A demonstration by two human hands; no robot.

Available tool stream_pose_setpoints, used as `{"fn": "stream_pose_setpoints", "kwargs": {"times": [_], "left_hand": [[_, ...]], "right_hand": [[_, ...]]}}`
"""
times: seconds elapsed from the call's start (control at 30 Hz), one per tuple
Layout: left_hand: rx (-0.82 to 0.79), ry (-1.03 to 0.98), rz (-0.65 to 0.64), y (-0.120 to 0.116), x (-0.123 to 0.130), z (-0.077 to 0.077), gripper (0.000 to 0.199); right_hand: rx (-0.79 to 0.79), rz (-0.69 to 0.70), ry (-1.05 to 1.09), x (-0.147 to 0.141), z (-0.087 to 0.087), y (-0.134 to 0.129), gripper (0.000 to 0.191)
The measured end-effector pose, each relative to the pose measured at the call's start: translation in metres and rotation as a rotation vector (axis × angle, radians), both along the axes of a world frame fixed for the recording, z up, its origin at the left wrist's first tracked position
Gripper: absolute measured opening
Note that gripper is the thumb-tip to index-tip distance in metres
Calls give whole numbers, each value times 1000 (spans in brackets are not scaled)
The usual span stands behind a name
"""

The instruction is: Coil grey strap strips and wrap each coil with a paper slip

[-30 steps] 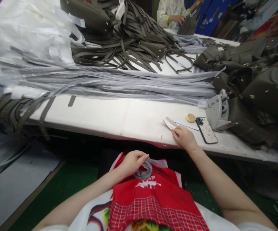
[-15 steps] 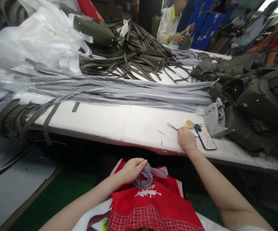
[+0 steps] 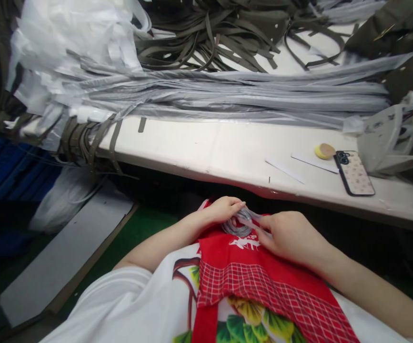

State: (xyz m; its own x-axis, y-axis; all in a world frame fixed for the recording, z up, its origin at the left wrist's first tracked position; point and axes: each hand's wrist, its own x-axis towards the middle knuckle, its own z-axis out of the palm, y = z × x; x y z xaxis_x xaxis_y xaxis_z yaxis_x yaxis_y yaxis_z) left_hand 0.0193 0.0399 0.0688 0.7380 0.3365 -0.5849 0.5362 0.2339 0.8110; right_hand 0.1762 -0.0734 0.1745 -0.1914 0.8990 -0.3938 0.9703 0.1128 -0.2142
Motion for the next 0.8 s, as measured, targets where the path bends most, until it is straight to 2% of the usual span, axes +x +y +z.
{"fn": "stream_pose_setpoints", "kwargs": {"times": [0.07, 0.2, 0.37, 0.47, 0.53, 0.63, 0.73, 0.8], "left_hand": [[48, 18, -26, -1, 1, 2, 47], [167, 47, -19, -3, -1, 4, 42], [128, 55, 5, -3, -6, 1, 41], [160, 44, 16, -3, -6, 2, 36], [149, 45, 11, -4, -4, 5, 35], [90, 36, -21, -5, -1, 11, 36], [242, 49, -48, -5, -3, 13, 33], [382, 55, -73, -4, -6, 15, 33]], "right_hand": [[-8, 22, -22, -10, -6, 7, 32], [-35, -18, -58, -19, -19, 17, 28], [-41, -58, -9, -15, -16, 3, 33], [-62, -42, 21, -19, -15, -5, 34], [-60, -33, 26, -26, -21, -4, 33], [-26, -134, -30, -30, -35, 4, 33], [3, -235, -13, -20, -46, 9, 33], [-19, -247, 185, -7, -49, 8, 27]]}}
